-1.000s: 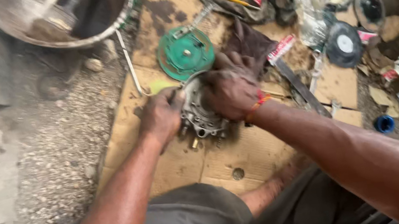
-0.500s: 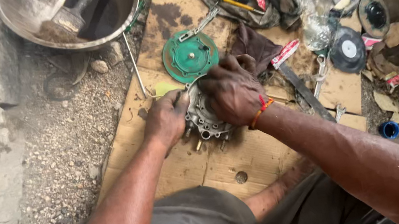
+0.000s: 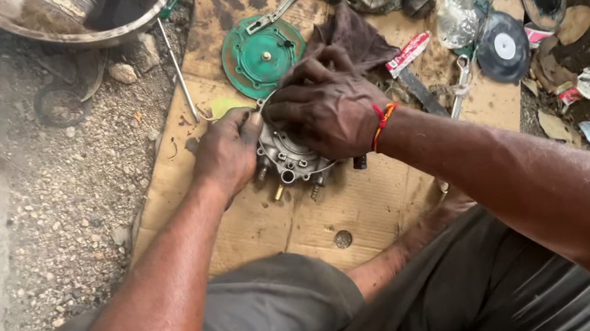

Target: The person cleans and handles a metal mechanical component with a dark cloth and a small screwdriver-like tool while sitting on the ground.

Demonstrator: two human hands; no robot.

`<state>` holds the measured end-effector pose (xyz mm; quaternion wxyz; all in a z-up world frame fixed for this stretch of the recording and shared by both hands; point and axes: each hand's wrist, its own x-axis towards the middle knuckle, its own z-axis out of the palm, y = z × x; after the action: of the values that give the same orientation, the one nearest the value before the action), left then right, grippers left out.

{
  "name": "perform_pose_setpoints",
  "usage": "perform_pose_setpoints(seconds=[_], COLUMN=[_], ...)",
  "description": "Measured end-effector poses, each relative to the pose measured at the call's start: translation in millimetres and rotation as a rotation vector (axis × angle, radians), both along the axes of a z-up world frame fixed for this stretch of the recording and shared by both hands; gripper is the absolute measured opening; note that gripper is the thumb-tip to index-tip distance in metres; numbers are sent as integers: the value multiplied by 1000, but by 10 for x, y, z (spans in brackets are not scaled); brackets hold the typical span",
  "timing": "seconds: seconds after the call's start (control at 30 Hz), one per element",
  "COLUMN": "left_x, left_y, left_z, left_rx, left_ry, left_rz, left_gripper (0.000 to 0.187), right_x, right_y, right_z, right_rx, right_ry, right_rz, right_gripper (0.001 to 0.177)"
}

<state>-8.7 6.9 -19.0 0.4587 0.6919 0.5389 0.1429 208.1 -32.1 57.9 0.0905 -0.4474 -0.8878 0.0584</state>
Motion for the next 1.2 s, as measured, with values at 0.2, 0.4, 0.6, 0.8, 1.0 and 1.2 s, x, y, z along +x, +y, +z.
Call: perform_pose_setpoints(seconds=[0.2, 0.4, 0.6, 0.8, 1.0, 1.2], left_x=[68, 114, 139, 135, 147, 87], left_y=[-38, -89, -43, -63, -45, 9], left_z=[-81, 15, 59, -78, -131, -142], left_rx=[127, 136, 74, 109, 120, 126], left_ry=[87, 64, 84, 87, 147, 85], left_rz=[-6, 40, 28, 13, -8, 80], left_gripper=[37, 34, 33, 30, 33, 40], right_x=[174, 113, -82, -299, 168, 544], right_y=[-99, -262, -441, -311, -129, 75], right_z=[-10, 149, -101, -173, -17, -283], right_rx=[17, -243, -1, -145, -64, 112], right_ry=[-102, -217, 50, 105, -161, 549], right_rz=[-94, -316, -437, -438, -189, -668], right_gripper=[57, 61, 83, 79, 51, 17])
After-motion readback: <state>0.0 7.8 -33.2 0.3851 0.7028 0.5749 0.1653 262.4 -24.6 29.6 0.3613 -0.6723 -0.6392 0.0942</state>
